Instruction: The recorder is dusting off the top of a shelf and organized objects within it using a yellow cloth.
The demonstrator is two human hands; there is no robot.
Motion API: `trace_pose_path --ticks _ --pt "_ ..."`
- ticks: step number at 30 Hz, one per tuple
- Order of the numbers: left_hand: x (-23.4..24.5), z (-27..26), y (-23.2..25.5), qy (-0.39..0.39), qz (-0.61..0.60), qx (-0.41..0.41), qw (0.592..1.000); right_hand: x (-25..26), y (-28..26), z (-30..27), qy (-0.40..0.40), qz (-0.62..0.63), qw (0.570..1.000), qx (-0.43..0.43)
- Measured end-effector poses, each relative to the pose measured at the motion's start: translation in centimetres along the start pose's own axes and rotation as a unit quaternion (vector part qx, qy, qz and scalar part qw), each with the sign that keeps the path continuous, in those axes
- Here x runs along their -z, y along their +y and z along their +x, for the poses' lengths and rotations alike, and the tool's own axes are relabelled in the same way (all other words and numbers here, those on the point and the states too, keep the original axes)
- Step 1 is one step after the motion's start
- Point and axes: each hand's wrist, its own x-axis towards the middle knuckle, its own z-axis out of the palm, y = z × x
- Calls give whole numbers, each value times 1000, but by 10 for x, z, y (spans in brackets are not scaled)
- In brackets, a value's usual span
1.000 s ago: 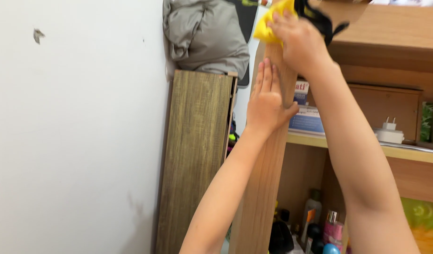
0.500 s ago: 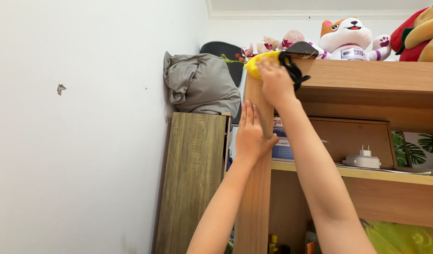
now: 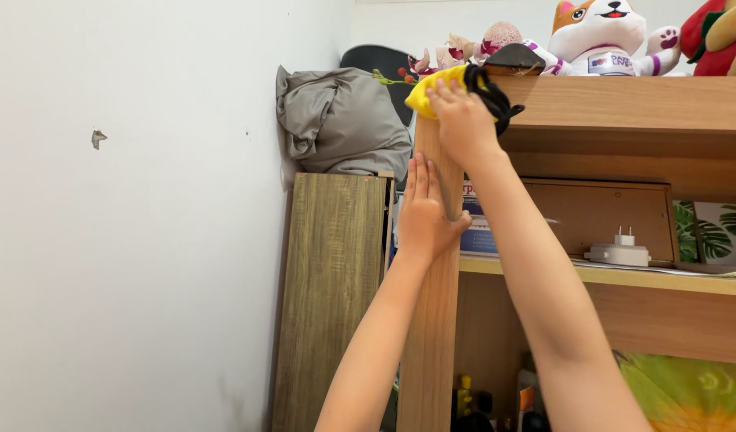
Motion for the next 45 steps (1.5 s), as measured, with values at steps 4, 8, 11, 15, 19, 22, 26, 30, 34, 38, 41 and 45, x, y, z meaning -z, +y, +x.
trace_pose_path --ticks 4,8,11,15,19,22,26,30,34,38,41,45 --pt "-5 -3 -4 -28 -1 15 999 9 11 -34 -13 46 999 18" --pt "-9 -4 -5 -12 6 13 1000 21 37 -56 1 30 999 -25" --pt "-12 -5 -8 -13 11 18 1000 16 46 -52 24 7 998 -61" --pt "-11 -6 -7 -11 -1 18 1000 15 28 -52 33 -1 998 -50" --pt "-10 -5 -7 -13 -7 14 1000 31 25 -68 21 26 999 -42" --pt "-9 -5 -5 -10 2 15 1000 30 43 -74 20 22 997 -65" --pt "-4 -3 -2 -11 9 21 1000 15 57 -60 42 -8 994 -105" --pt "-6 -4 -3 -11 7 16 1000 4 50 -44 46 -31 990 -132" --pt "-6 -4 -4 -23 18 23 999 13 45 -52 38 -20 993 -111" --pt "-14 -7 -9 -20 17 20 999 28 60 -79 19 -14 995 -99" --pt "-18 -8 -11 -16 19 16 1000 32 89 -92 24 -33 993 -111" --pt "-15 -8 -10 -21 20 17 999 27 104 -83 38 -37 992 -113"
